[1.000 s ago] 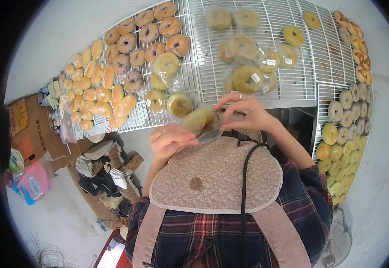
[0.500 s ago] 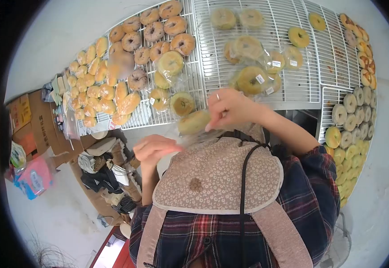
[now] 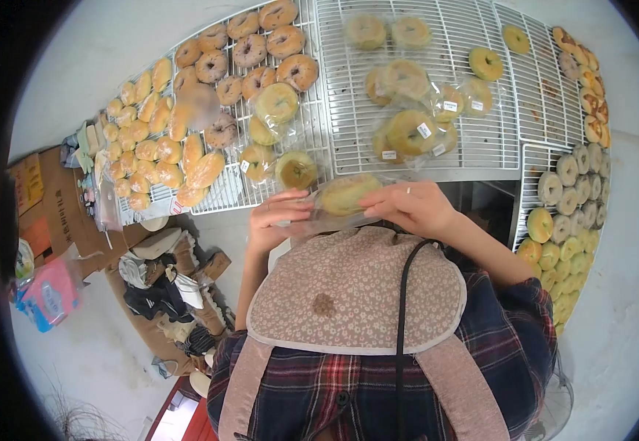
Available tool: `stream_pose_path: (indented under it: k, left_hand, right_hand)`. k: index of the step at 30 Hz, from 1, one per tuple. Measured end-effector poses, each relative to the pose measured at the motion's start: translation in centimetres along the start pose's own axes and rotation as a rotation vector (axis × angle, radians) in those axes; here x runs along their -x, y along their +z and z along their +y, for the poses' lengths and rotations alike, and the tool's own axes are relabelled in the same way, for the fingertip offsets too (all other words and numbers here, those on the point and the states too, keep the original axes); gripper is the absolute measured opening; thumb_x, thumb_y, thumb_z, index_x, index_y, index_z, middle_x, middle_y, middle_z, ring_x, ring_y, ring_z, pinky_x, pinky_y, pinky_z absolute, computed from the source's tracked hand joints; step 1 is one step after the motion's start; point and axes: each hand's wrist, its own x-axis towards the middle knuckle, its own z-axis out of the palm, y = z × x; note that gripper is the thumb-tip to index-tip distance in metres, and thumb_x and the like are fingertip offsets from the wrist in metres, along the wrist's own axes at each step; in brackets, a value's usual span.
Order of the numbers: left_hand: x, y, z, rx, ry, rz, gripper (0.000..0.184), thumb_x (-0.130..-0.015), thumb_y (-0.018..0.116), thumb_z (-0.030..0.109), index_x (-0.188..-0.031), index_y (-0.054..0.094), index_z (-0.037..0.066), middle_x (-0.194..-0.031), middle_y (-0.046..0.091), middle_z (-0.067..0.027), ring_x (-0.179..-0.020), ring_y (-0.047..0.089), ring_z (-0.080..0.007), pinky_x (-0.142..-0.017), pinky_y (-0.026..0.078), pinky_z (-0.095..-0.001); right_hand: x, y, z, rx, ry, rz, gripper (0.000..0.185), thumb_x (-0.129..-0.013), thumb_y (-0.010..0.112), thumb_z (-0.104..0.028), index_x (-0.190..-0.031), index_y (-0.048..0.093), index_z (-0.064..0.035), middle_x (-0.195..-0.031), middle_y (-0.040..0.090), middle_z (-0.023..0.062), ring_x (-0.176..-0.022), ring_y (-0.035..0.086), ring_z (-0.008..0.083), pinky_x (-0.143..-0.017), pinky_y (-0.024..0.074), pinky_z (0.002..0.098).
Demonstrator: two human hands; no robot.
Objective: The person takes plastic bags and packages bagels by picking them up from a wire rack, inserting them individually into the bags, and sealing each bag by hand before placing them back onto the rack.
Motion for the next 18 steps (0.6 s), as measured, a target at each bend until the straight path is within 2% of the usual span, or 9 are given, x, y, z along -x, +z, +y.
stream_pose_path:
  k: [3,4,5,6,8,12,14,15,18]
  left_hand:
    - [0.4,1.0,-0.7,0.13,0.053,0.067,0.022,-0.063,0.08,0.001,-0.082,0.07,0.003,-0.092,0.072,-0.0095,-0.102,0.064,-0.0243,-0.09,0.051,-0.0357]
    - [0.5,1.5,-0.4,0.188,0.041,0.12,0.013,-0.07,0.076,0.001,-0.08,0.067,0.001,-0.087,0.07,-0.0094,-0.094,0.064,-0.0226,-0.087,0.051,-0.0357]
    - [0.6,2.1,-0.1,0.246,0.028,0.174,0.007,-0.078,0.071,0.001,-0.078,0.064,0.0,-0.082,0.069,-0.0093,-0.085,0.065,-0.0209,-0.084,0.052,-0.0358]
    - [0.9,2.9,0.2,0.249,0.027,0.169,0.007,-0.078,0.071,0.001,-0.078,0.064,0.0,-0.082,0.069,-0.0093,-0.085,0.065,-0.0209,-0.084,0.052,-0.0358]
    - [1.5,4.8,0.6,0.464,-0.24,0.431,0.015,-0.09,0.059,0.004,-0.075,0.058,0.0,-0.076,0.061,-0.0064,-0.07,0.059,-0.0167,-0.07,0.052,-0.0335]
    - [1.7,5.9,1.6,0.539,-0.386,0.616,0.022,-0.096,0.051,0.008,-0.076,0.056,0.0,-0.076,0.056,-0.0054,-0.066,0.052,-0.0128,-0.059,0.045,-0.03]
    - [0.9,5.3,3.3,0.168,-0.451,0.563,0.019,-0.094,0.054,0.008,-0.077,0.059,-0.001,-0.084,0.056,-0.0072,-0.07,0.052,-0.0124,-0.058,0.042,-0.0265]
    - [1.5,5.0,3.0,0.168,-0.448,0.563,0.019,-0.094,0.054,0.008,-0.077,0.059,-0.001,-0.084,0.056,-0.0072,-0.07,0.052,-0.0124,-0.058,0.042,-0.0265]
    - [3.8,4.5,1.4,-0.227,-0.327,0.301,0.017,-0.091,0.056,0.009,-0.079,0.061,-0.001,-0.097,0.054,-0.0082,-0.07,0.052,-0.0108,-0.058,0.043,-0.0262]
  right_hand:
    - [0.9,0.1,-0.8,-0.117,0.144,0.1,0.006,-0.083,0.069,-0.008,-0.087,0.067,-0.0039,-0.09,0.071,0.0067,-0.078,0.07,0.0166,-0.065,0.0555,0.026]
    - [1.1,0.1,-1.3,-0.115,0.148,0.104,0.006,-0.083,0.069,-0.008,-0.087,0.067,-0.0039,-0.09,0.071,0.0067,-0.078,0.07,0.0166,-0.065,0.0555,0.026]
    - [1.2,0.1,-1.9,-0.165,0.306,0.1,0.008,-0.085,0.068,-0.009,-0.089,0.068,-0.0019,-0.088,0.072,0.0071,-0.077,0.069,0.0141,-0.065,0.0548,0.0248]
    - [1.3,0.2,-2.3,-0.215,0.465,0.096,0.011,-0.086,0.067,-0.009,-0.092,0.069,0.0001,-0.087,0.072,0.0075,-0.076,0.068,0.0117,-0.064,0.0541,0.0237]
    - [1.1,1.1,-2.5,-0.302,0.578,0.202,0.014,-0.087,0.066,-0.009,-0.096,0.068,0.0015,-0.085,0.071,0.0075,-0.075,0.067,0.0103,-0.064,0.0532,0.0224]
    - [0.3,2.2,-3.4,-0.618,0.864,0.463,0.019,-0.091,0.063,-0.012,-0.099,0.068,0.0041,-0.078,0.07,0.0061,-0.067,0.065,0.0085,-0.061,0.0513,0.0201]
    - [0.6,2.2,-2.7,-0.618,0.944,0.419,0.019,-0.091,0.063,-0.013,-0.1,0.068,0.004,-0.075,0.069,0.0053,-0.064,0.064,0.0074,-0.058,0.0505,0.0197]
    - [0.8,2.3,-2.3,-0.615,1.027,0.373,0.02,-0.091,0.063,-0.013,-0.1,0.068,0.0038,-0.071,0.068,0.0044,-0.062,0.062,0.0062,-0.055,0.0498,0.0193]
    - [0.7,2.8,-1.8,-0.632,1.075,0.341,0.021,-0.091,0.063,-0.015,-0.099,0.068,0.0036,-0.067,0.066,0.0033,-0.057,0.06,0.0048,-0.051,0.048,0.0191]
